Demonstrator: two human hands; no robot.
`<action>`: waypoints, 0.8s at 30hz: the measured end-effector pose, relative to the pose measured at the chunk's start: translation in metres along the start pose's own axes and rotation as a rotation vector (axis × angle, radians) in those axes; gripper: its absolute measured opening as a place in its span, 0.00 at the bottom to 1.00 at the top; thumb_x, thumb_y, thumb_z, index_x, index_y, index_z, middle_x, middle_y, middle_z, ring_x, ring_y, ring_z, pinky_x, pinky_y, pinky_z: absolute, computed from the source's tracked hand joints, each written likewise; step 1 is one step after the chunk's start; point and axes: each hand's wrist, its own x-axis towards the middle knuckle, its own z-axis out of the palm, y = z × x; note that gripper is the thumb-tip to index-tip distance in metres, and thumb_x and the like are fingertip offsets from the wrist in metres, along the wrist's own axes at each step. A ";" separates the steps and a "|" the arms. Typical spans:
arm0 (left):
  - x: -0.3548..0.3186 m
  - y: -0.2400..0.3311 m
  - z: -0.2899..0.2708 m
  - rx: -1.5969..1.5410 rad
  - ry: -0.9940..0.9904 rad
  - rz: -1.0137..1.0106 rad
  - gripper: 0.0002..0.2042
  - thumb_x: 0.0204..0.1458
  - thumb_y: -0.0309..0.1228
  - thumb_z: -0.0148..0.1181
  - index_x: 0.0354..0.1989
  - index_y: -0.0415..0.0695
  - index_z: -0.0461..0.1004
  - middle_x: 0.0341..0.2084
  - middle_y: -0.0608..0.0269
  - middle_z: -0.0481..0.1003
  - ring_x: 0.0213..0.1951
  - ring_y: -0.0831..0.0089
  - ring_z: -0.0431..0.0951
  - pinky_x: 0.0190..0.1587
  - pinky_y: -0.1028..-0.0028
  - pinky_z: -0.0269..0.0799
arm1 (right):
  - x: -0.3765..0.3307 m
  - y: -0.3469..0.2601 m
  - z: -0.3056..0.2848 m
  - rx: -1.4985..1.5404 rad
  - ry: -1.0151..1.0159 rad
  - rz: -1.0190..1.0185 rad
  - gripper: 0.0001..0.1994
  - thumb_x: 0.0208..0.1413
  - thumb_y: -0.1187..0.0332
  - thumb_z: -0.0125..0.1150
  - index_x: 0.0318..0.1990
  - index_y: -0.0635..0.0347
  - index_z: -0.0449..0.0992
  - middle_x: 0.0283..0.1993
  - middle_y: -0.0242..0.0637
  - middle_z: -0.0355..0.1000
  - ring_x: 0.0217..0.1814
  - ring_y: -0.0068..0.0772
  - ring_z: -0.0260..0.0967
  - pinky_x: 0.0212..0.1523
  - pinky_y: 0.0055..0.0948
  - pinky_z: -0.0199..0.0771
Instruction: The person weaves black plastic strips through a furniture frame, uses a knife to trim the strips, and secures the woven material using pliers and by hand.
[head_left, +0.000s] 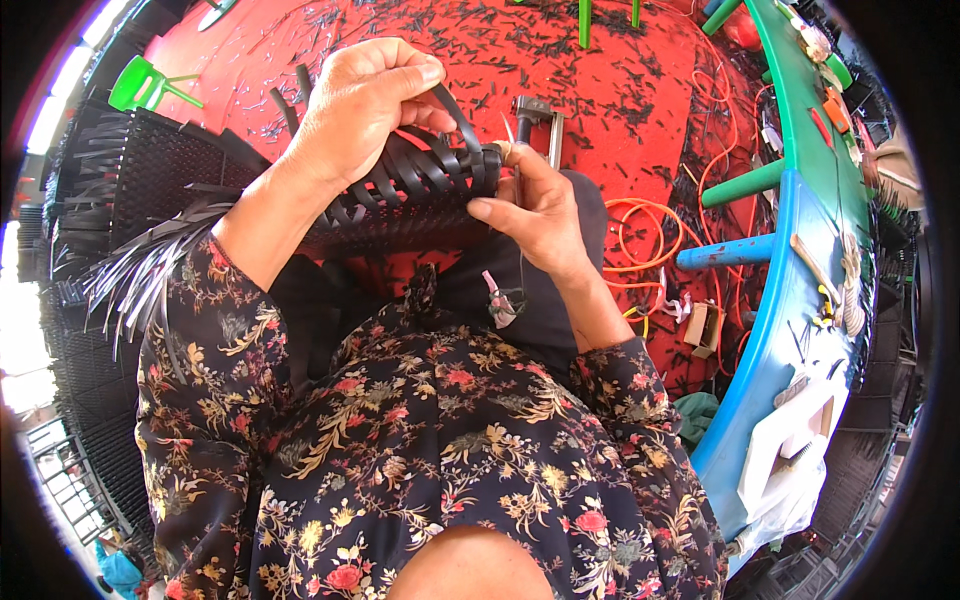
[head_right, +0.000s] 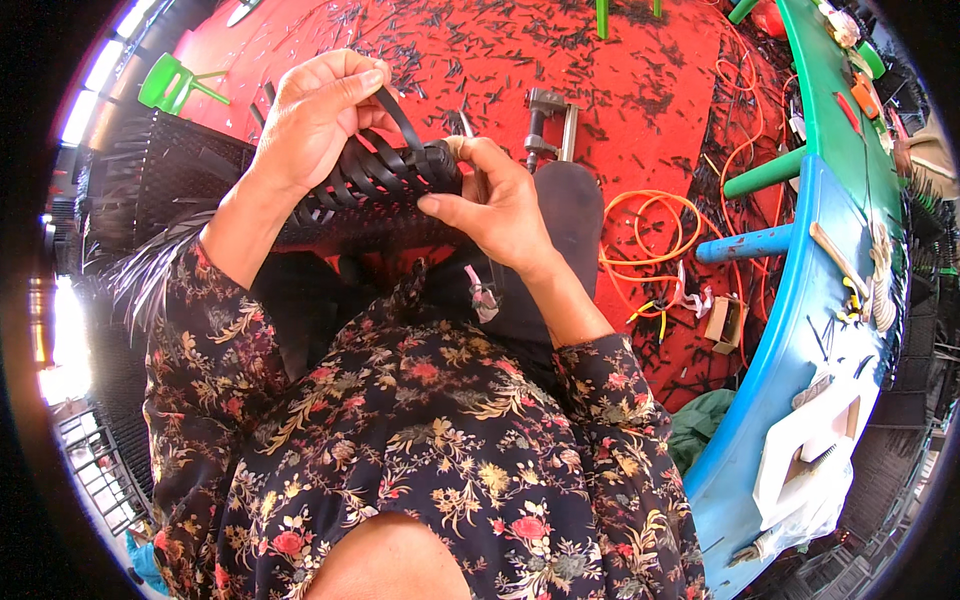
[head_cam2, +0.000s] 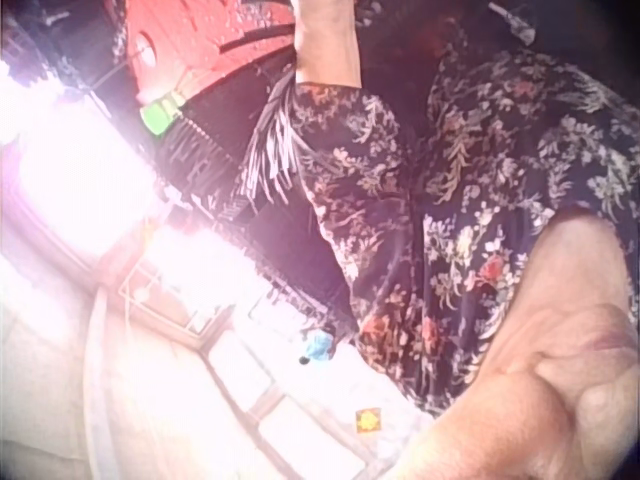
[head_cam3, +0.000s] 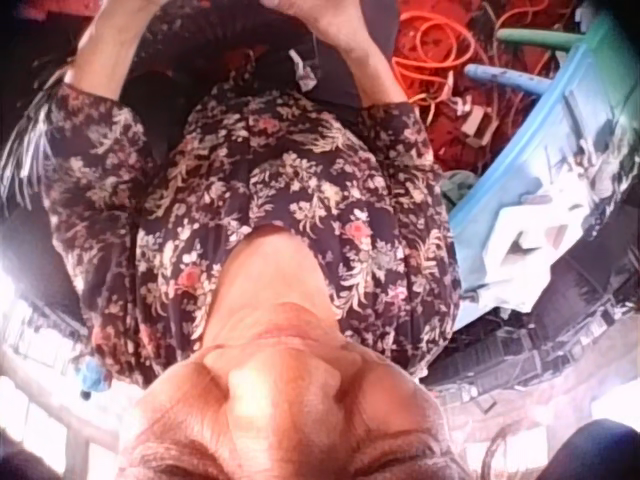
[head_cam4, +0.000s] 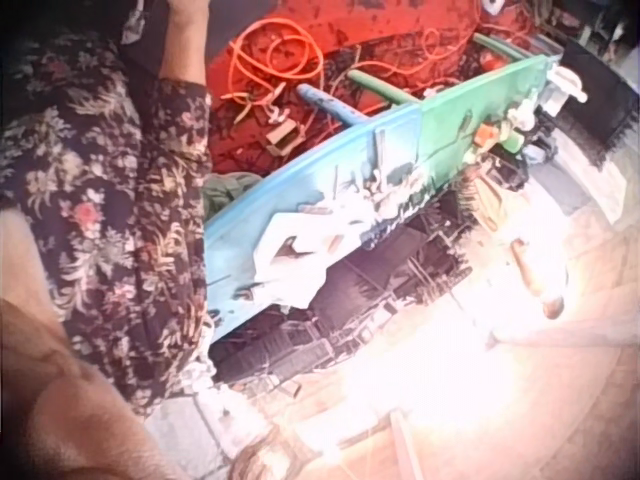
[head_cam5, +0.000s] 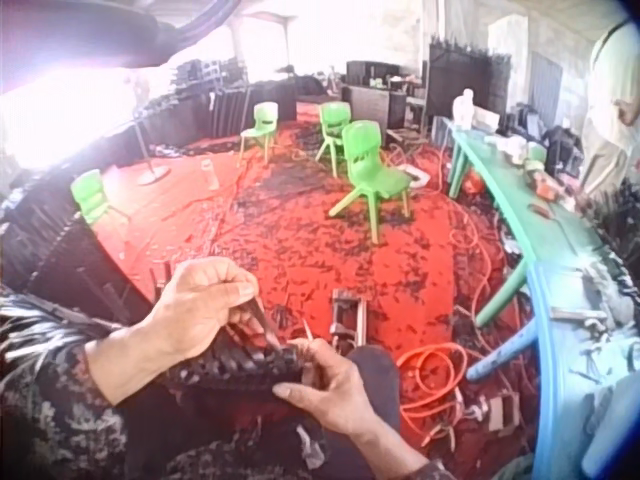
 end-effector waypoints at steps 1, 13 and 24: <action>0.001 0.000 -0.001 -0.011 0.004 0.001 0.08 0.54 0.30 0.54 0.33 0.37 0.70 0.28 0.63 0.72 0.30 0.73 0.75 0.36 0.70 0.76 | 0.001 -0.002 0.006 -0.102 0.054 -0.016 0.17 0.42 0.71 0.69 0.41 0.61 0.74 0.28 0.20 0.61 0.26 0.10 0.53 0.25 0.15 0.56; -0.003 0.019 0.000 0.621 -0.284 -0.089 0.07 0.51 0.30 0.58 0.32 0.39 0.74 0.26 0.71 0.73 0.29 0.86 0.70 0.34 0.82 0.66 | 0.012 0.004 0.024 -0.138 0.164 -0.072 0.20 0.37 0.73 0.72 0.41 0.60 0.74 0.29 0.23 0.69 0.22 0.10 0.55 0.22 0.15 0.60; 0.019 0.014 -0.003 0.768 -0.201 0.135 0.12 0.54 0.36 0.55 0.23 0.41 0.71 0.18 0.72 0.71 0.24 0.85 0.68 0.30 0.80 0.65 | 0.005 0.036 0.015 -0.148 0.327 0.001 0.23 0.38 0.77 0.67 0.47 0.59 0.72 0.36 0.25 0.71 0.23 0.11 0.54 0.26 0.15 0.62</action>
